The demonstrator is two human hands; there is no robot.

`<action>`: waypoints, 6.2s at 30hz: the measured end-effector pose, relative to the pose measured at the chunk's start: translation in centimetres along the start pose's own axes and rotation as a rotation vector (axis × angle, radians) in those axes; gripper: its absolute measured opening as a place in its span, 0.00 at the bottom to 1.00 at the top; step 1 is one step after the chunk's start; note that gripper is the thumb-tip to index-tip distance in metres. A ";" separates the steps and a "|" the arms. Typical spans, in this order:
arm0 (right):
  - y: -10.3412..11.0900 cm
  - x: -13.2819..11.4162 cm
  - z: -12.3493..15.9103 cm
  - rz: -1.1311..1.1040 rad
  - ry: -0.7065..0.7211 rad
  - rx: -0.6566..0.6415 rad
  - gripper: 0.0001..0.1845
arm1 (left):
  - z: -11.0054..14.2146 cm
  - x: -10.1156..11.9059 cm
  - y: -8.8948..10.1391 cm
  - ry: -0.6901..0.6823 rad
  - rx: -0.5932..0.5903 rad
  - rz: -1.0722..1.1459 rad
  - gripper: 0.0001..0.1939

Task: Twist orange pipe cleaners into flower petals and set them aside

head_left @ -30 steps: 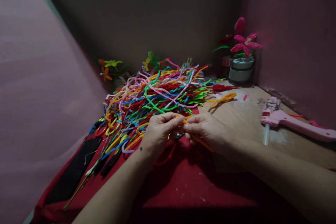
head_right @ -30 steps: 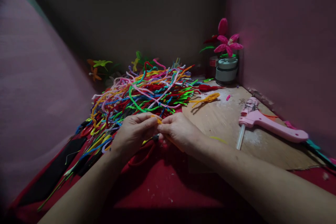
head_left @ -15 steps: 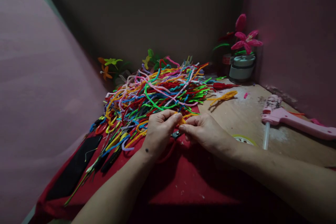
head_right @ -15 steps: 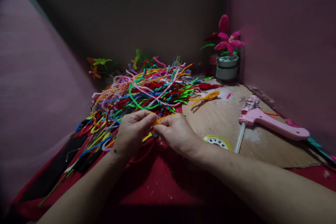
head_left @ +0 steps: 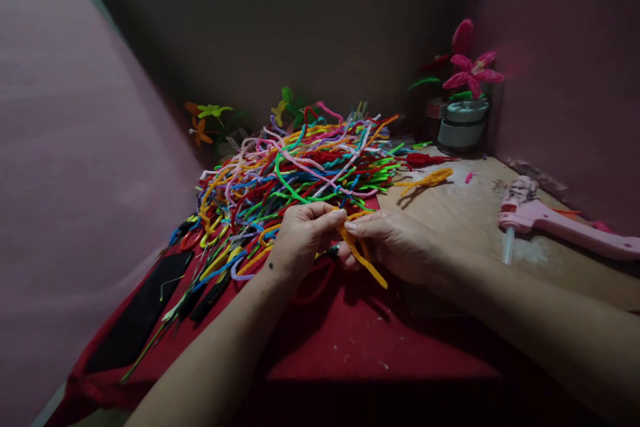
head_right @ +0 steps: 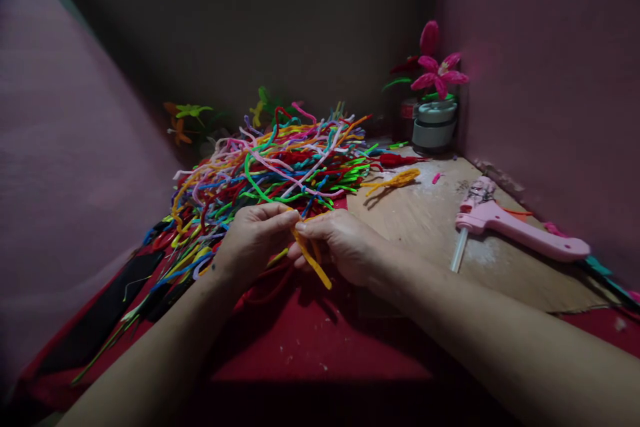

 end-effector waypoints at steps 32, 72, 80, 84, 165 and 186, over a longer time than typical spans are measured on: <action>0.1 -0.6 0.3 0.125 0.086 0.110 0.06 | -0.5 0.0 -0.3 -0.043 0.018 0.082 0.11; 0.3 -0.9 -0.1 -0.150 0.324 0.039 0.15 | 0.8 -0.6 -3.4 -0.003 -0.214 0.039 0.18; 0.6 -0.9 -0.5 -0.197 0.278 0.015 0.11 | 0.7 -1.1 -3.9 0.026 -0.309 0.172 0.19; 0.3 -1.0 -0.4 -0.199 0.240 -0.011 0.12 | 0.5 -0.9 -3.7 0.026 -0.235 0.215 0.15; 0.8 -2.5 1.4 0.322 0.420 0.400 0.12 | 1.7 3.3 -2.8 -0.679 -0.194 -0.981 0.09; 1.3 -2.7 0.8 0.044 0.405 0.296 0.10 | 0.4 2.6 -0.3 -0.293 -0.123 -0.353 0.13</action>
Point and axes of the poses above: each hand's wrist, its own z-axis away from the middle knuckle, its own y-axis out of the back of the hand, x = y × z, the point moved 5 cm from there along -z, towards the middle knuckle, and after that the axes turned 12 degrees about -y, right-handed, at the moved point
